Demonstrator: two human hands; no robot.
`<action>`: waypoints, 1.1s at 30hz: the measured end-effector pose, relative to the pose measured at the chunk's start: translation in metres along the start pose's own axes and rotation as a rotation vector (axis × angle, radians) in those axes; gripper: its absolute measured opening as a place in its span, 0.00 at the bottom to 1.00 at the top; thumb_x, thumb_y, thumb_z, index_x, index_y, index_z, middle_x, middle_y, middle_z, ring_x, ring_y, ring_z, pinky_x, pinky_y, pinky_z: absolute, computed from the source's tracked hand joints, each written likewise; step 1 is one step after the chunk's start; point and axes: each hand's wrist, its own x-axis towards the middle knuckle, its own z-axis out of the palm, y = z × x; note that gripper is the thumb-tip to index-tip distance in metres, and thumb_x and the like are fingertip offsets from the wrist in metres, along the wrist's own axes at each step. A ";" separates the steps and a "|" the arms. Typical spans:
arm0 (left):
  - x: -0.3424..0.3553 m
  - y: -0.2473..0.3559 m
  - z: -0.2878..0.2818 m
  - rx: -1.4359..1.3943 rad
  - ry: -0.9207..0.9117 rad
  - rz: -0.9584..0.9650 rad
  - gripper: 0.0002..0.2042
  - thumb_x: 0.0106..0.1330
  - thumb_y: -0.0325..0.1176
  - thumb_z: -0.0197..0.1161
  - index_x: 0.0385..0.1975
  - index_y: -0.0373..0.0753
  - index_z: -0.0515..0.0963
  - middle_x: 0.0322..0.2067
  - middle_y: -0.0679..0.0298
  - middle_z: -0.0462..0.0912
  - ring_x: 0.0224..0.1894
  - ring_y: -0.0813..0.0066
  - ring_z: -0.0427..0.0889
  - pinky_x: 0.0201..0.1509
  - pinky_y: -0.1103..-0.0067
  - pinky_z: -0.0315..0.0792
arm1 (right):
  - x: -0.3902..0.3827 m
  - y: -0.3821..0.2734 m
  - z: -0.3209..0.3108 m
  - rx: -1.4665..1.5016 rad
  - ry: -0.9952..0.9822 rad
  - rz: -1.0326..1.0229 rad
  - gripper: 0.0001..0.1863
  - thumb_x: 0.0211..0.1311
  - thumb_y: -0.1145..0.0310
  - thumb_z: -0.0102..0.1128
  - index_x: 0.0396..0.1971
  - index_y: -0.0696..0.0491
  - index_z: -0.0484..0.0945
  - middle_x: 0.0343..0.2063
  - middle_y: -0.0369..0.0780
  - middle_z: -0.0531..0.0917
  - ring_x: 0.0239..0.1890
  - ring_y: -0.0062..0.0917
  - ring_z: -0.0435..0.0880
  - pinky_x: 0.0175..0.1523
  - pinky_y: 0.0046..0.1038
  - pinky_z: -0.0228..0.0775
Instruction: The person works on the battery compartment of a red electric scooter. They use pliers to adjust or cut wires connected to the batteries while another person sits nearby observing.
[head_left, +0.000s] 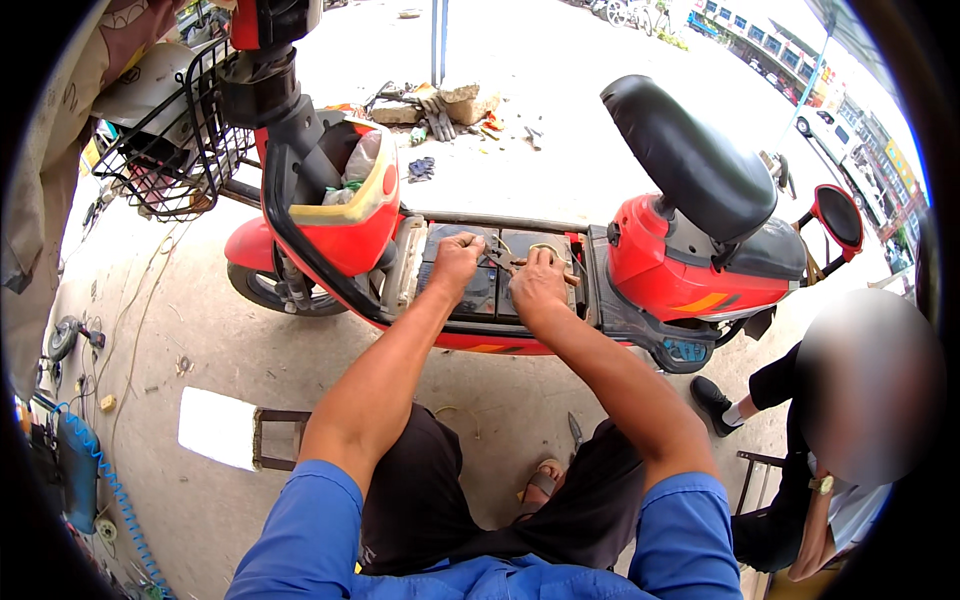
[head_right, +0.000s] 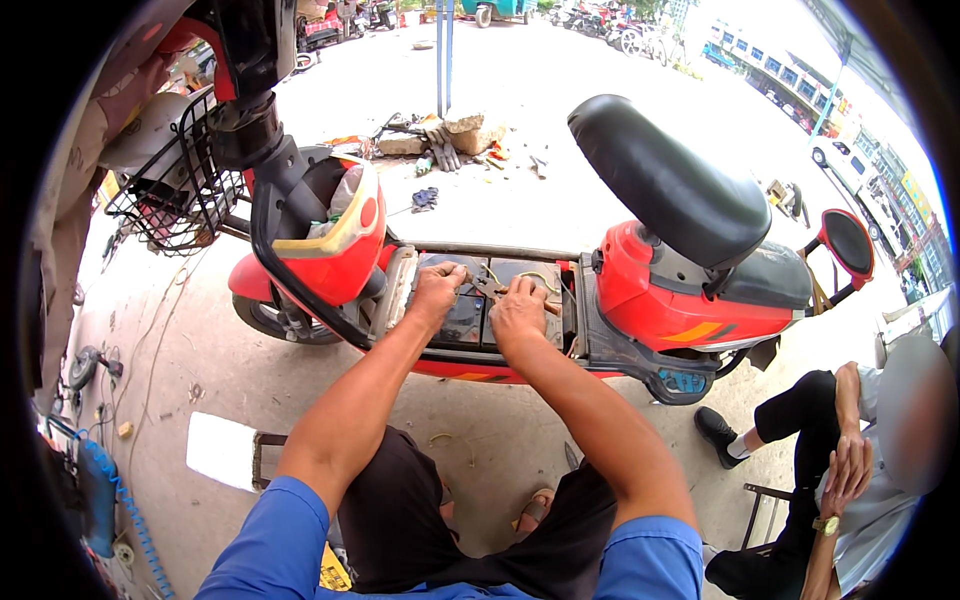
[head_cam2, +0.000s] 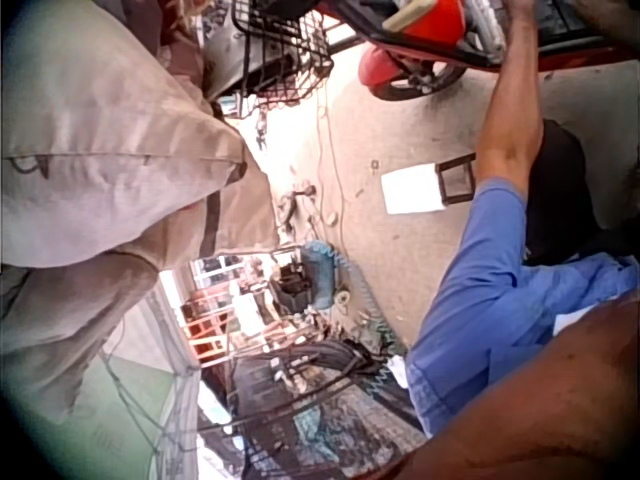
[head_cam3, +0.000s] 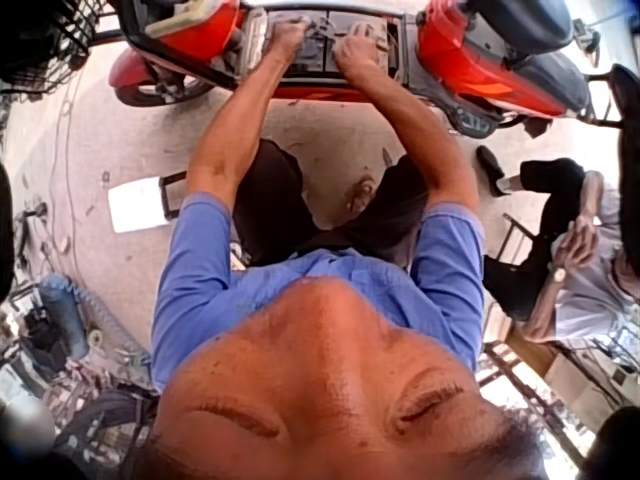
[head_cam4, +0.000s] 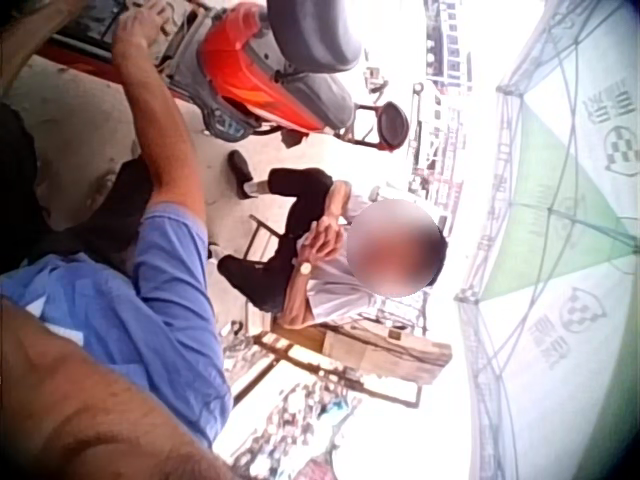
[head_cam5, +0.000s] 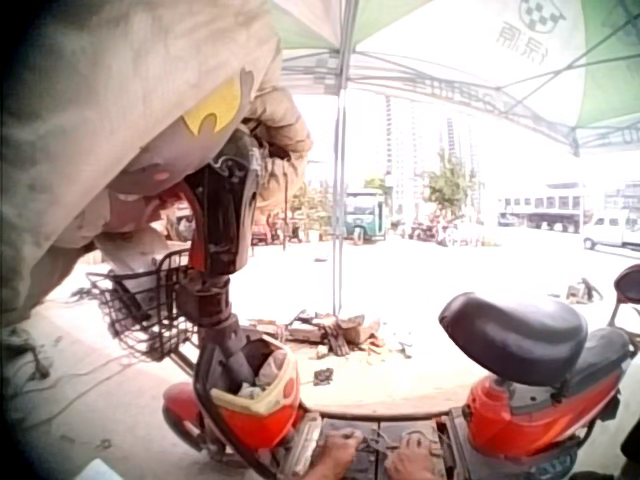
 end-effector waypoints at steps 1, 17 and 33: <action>-0.001 0.001 0.000 -0.010 0.006 -0.003 0.10 0.66 0.29 0.58 0.25 0.33 0.79 0.20 0.75 0.72 0.25 0.86 0.63 0.29 0.81 0.60 | 0.000 0.000 -0.001 -0.008 0.019 -0.015 0.15 0.63 0.64 0.50 0.42 0.52 0.84 0.46 0.43 0.73 0.50 0.34 0.68 0.50 0.38 0.59; -0.004 0.006 0.003 -0.076 -0.010 0.012 0.08 0.66 0.27 0.58 0.24 0.34 0.79 0.20 0.76 0.70 0.24 0.87 0.61 0.27 0.82 0.57 | 0.001 -0.009 -0.004 0.017 -0.082 0.005 0.16 0.65 0.65 0.49 0.46 0.55 0.81 0.46 0.44 0.73 0.50 0.37 0.70 0.49 0.42 0.63; -0.003 -0.007 -0.013 0.222 -0.035 -0.162 0.11 0.67 0.32 0.58 0.28 0.32 0.81 0.23 0.70 0.78 0.27 0.83 0.70 0.33 0.80 0.65 | 0.020 0.020 -0.031 0.728 -0.488 -0.009 0.12 0.52 0.75 0.50 0.32 0.65 0.80 0.28 0.54 0.83 0.27 0.43 0.86 0.30 0.39 0.79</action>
